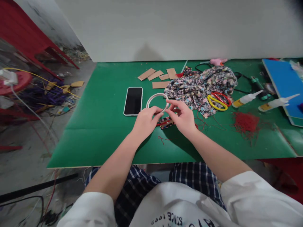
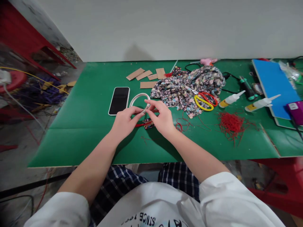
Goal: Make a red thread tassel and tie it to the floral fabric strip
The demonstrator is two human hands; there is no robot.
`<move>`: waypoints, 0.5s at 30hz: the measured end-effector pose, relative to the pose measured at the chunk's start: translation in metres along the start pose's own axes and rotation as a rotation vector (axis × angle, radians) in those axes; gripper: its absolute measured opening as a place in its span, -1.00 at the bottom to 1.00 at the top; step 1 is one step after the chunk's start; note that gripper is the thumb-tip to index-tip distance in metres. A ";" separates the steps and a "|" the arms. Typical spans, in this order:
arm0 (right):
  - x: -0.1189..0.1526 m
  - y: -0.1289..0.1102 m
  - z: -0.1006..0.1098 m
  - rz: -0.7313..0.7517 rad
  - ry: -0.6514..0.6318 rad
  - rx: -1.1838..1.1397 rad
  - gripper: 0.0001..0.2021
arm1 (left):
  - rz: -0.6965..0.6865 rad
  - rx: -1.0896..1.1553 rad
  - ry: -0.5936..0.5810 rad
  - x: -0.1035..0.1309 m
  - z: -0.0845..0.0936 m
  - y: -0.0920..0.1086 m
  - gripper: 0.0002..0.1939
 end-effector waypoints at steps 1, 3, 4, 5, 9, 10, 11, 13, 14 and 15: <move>0.000 -0.002 -0.001 0.016 -0.007 -0.012 -0.70 | 0.009 0.014 0.016 0.000 0.002 -0.001 -0.88; -0.001 -0.005 -0.001 0.046 -0.017 0.006 -0.70 | 0.018 0.034 0.045 -0.001 0.005 -0.002 -0.88; -0.001 -0.007 -0.001 0.062 -0.017 0.042 -0.71 | 0.018 0.037 0.055 -0.001 0.005 -0.002 -0.88; -0.001 -0.009 0.000 0.084 -0.015 0.093 -0.74 | 0.016 0.034 0.066 -0.001 0.006 -0.002 -0.88; 0.000 -0.020 0.002 0.205 -0.013 0.333 -0.85 | 0.013 0.014 0.104 0.001 0.008 0.000 -0.88; 0.000 -0.022 0.001 0.236 -0.017 0.379 -0.86 | 0.018 0.013 0.111 0.001 0.008 0.000 -0.89; 0.000 -0.024 0.000 0.264 -0.022 0.414 -0.86 | 0.024 0.013 0.116 0.001 0.008 0.000 -0.90; 0.000 -0.027 -0.002 0.307 -0.039 0.451 -0.86 | 0.029 0.012 0.119 0.002 0.007 0.000 -0.91; 0.000 -0.028 -0.004 0.317 -0.054 0.453 -0.87 | 0.025 0.008 0.121 0.002 0.007 0.000 -0.92; 0.000 -0.028 -0.006 0.314 -0.071 0.446 -0.88 | 0.017 -0.001 0.128 0.002 0.006 0.000 -0.92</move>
Point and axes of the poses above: each hand's wrist, its own x-axis away from the middle knuckle, its own z-axis out of the back of the hand, y = z × x, the point moved 9 cm from there along -x, towards the middle knuckle, and after that the axes turned 12 degrees about z, right-handed, at the moved point
